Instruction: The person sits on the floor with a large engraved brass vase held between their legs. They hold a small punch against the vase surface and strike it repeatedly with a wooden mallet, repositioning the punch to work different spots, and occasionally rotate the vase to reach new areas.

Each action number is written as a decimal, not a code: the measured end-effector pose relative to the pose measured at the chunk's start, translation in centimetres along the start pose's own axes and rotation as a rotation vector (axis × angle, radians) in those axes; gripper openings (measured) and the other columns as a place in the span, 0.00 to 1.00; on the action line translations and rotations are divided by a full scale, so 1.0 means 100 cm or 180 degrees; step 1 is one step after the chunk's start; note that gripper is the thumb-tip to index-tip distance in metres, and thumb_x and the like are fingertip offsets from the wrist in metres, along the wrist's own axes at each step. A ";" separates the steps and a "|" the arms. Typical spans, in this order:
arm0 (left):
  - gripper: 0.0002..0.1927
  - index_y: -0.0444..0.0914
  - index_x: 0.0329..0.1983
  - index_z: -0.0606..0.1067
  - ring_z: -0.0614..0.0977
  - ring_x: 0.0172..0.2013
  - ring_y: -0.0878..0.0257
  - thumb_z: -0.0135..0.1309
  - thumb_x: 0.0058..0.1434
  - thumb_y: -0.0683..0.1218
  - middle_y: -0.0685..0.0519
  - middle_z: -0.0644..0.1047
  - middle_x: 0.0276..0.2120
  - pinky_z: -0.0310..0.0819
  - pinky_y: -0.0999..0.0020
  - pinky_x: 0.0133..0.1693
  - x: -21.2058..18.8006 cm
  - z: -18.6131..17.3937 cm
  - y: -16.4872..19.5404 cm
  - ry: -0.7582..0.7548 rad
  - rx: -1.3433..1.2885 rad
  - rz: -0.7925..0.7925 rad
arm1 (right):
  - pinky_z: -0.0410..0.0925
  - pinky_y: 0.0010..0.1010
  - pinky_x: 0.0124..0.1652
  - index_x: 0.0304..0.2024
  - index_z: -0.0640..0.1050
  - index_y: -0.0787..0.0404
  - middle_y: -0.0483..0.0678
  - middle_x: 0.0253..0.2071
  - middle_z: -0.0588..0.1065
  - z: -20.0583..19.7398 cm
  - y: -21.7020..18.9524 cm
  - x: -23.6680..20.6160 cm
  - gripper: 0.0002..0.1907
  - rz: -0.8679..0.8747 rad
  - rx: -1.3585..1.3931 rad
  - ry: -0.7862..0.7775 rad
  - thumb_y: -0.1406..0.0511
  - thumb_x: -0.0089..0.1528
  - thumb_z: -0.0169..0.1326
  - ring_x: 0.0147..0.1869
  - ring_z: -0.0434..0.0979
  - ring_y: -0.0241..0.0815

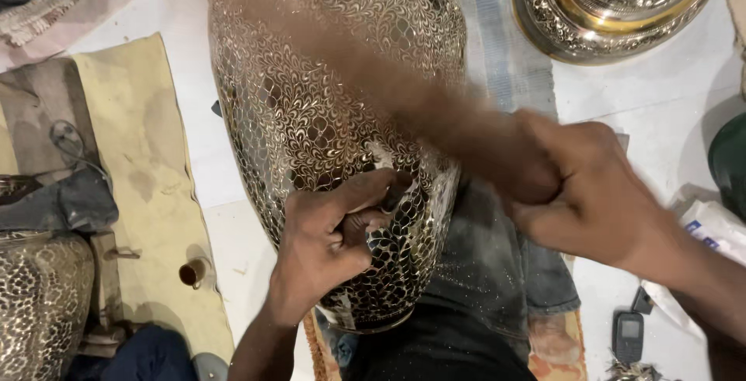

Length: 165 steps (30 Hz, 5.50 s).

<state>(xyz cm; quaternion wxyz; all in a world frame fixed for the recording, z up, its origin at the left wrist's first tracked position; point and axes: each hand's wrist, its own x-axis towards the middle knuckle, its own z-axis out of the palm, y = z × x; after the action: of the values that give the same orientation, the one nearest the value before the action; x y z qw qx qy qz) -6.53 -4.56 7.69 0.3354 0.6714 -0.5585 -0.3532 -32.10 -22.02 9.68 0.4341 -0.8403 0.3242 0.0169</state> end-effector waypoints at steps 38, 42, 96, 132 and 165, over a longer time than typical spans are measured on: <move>0.34 0.32 0.59 0.77 0.90 0.30 0.62 0.49 0.46 0.47 0.42 0.85 0.42 0.89 0.69 0.38 0.018 -0.014 0.026 -0.0516 -0.0019 -0.0031 | 0.66 0.30 0.22 0.36 0.73 0.64 0.50 0.17 0.72 0.016 0.015 -0.008 0.19 0.0260 0.0612 0.0204 0.70 0.42 0.59 0.18 0.72 0.37; 0.21 0.32 0.45 0.78 0.91 0.37 0.57 0.41 0.51 0.32 0.37 0.84 0.47 0.88 0.69 0.30 0.013 -0.007 0.010 0.0195 -0.0918 0.0633 | 0.65 0.28 0.26 0.39 0.76 0.63 0.46 0.23 0.74 0.058 0.039 -0.008 0.17 0.0296 0.1243 0.0684 0.71 0.48 0.64 0.25 0.72 0.35; 0.20 0.28 0.61 0.73 0.87 0.46 0.59 0.50 0.66 0.25 0.44 0.83 0.46 0.86 0.67 0.50 -0.099 0.060 -0.012 0.1546 -0.2556 0.0198 | 0.69 0.22 0.33 0.39 0.78 0.65 0.41 0.27 0.76 0.278 0.036 -0.115 0.16 0.0850 0.1591 0.1813 0.67 0.52 0.70 0.31 0.74 0.28; 0.34 0.42 0.64 0.75 0.72 0.14 0.71 0.56 0.51 0.35 0.57 0.81 0.26 0.64 0.71 0.13 -0.063 0.010 -0.008 -0.0581 0.0193 0.1331 | 0.67 0.23 0.31 0.34 0.79 0.66 0.44 0.26 0.77 0.220 0.023 -0.125 0.13 0.0749 0.1330 0.1977 0.70 0.51 0.69 0.30 0.72 0.28; 0.35 0.39 0.59 0.78 0.67 0.10 0.69 0.56 0.42 0.35 0.55 0.67 0.09 0.59 0.72 0.11 -0.055 0.011 -0.008 -0.0890 0.0348 0.1291 | 0.65 0.24 0.26 0.36 0.77 0.63 0.46 0.23 0.76 0.153 -0.002 -0.116 0.15 0.0753 0.0965 0.1393 0.78 0.47 0.59 0.24 0.74 0.33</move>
<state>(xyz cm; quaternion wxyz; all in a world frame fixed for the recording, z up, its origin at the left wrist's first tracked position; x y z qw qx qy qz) -7.74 0.96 7.06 0.2821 0.5073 -0.7411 -0.3373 -37.23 -4.49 3.92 0.4696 -0.7059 0.5047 -0.1629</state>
